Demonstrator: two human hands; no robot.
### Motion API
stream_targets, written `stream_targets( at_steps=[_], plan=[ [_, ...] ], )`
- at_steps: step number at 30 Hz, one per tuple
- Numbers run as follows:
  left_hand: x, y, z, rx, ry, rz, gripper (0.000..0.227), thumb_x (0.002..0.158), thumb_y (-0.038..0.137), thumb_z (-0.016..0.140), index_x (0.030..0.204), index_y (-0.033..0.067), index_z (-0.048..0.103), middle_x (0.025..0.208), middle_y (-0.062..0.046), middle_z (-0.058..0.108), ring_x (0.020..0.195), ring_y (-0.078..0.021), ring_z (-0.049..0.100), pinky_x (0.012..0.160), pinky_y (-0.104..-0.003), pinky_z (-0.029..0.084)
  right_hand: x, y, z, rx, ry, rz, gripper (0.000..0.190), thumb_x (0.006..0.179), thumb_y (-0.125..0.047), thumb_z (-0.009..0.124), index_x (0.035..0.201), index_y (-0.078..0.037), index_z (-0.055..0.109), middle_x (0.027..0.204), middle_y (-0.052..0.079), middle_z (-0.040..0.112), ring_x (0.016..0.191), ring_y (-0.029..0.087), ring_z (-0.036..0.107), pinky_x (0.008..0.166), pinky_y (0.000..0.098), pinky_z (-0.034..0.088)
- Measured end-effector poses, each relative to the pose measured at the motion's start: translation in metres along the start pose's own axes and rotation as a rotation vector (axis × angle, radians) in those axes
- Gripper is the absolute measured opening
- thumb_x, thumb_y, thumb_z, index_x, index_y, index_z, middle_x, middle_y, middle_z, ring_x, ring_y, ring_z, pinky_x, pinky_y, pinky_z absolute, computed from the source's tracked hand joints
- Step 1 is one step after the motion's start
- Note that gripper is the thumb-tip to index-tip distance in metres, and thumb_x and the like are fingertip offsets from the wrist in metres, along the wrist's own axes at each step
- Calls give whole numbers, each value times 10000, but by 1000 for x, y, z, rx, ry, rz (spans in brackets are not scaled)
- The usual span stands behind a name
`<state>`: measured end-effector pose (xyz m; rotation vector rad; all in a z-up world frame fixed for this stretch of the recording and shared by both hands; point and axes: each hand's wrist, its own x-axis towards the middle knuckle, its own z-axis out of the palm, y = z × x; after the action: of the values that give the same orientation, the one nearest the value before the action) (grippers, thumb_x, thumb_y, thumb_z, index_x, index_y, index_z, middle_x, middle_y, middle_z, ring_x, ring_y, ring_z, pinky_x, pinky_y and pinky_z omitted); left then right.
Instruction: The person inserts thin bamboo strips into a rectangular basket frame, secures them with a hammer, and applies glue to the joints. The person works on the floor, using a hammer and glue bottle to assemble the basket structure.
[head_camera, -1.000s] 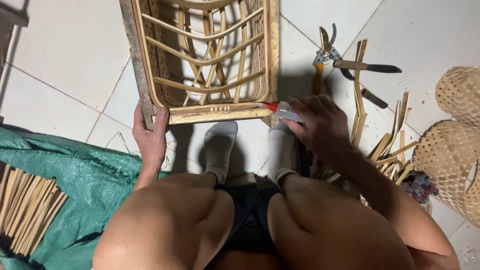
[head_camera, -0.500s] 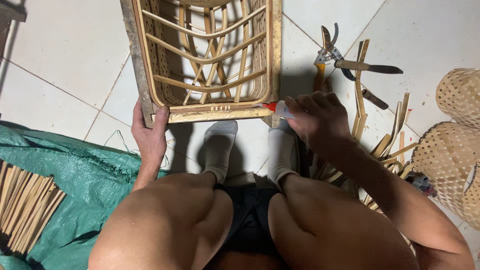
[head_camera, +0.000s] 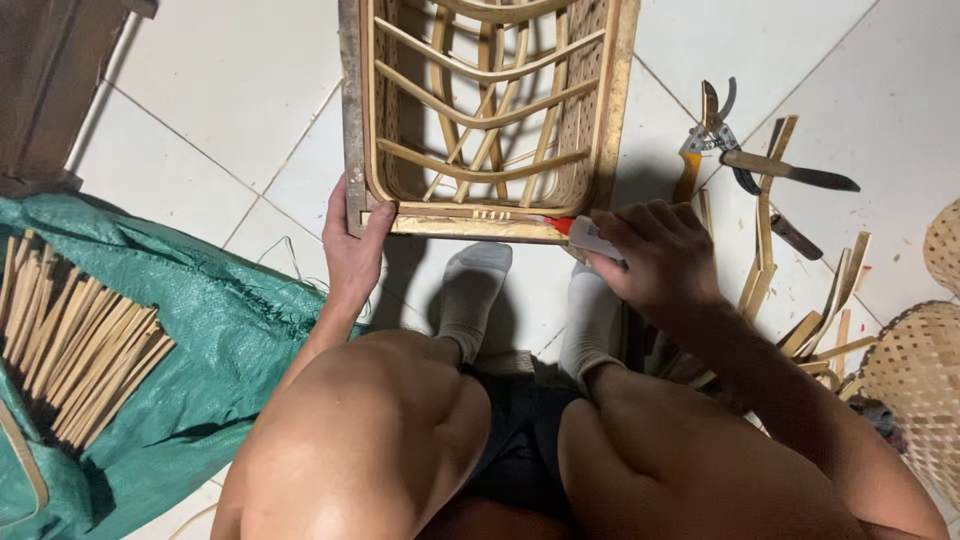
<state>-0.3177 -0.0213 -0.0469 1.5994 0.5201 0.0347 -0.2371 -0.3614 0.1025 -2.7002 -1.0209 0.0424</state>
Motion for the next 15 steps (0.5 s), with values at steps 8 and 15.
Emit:
stream_targets(
  at_steps=[8, 15],
  plan=[
    [1, 6, 3, -27, 3, 0, 686, 988, 235, 729, 1536, -38, 419, 1321, -143, 662, 1183, -179, 643, 1035, -316, 523, 7, -6, -7, -16, -10, -44, 416, 773, -265, 905, 1082, -81, 696, 947, 46, 637, 906, 250, 641, 845, 416, 495],
    [0, 13, 2, -20, -6, -31, 798, 916, 260, 793, 1537, -36, 387, 1330, -151, 652, 1190, -191, 655, 1033, -328, 532, 18, -16, 2, 27, -28, -47, 355, 791, -247, 896, 1044, -91, 703, 955, 52, 649, 911, 259, 650, 838, 421, 488]
  ],
)
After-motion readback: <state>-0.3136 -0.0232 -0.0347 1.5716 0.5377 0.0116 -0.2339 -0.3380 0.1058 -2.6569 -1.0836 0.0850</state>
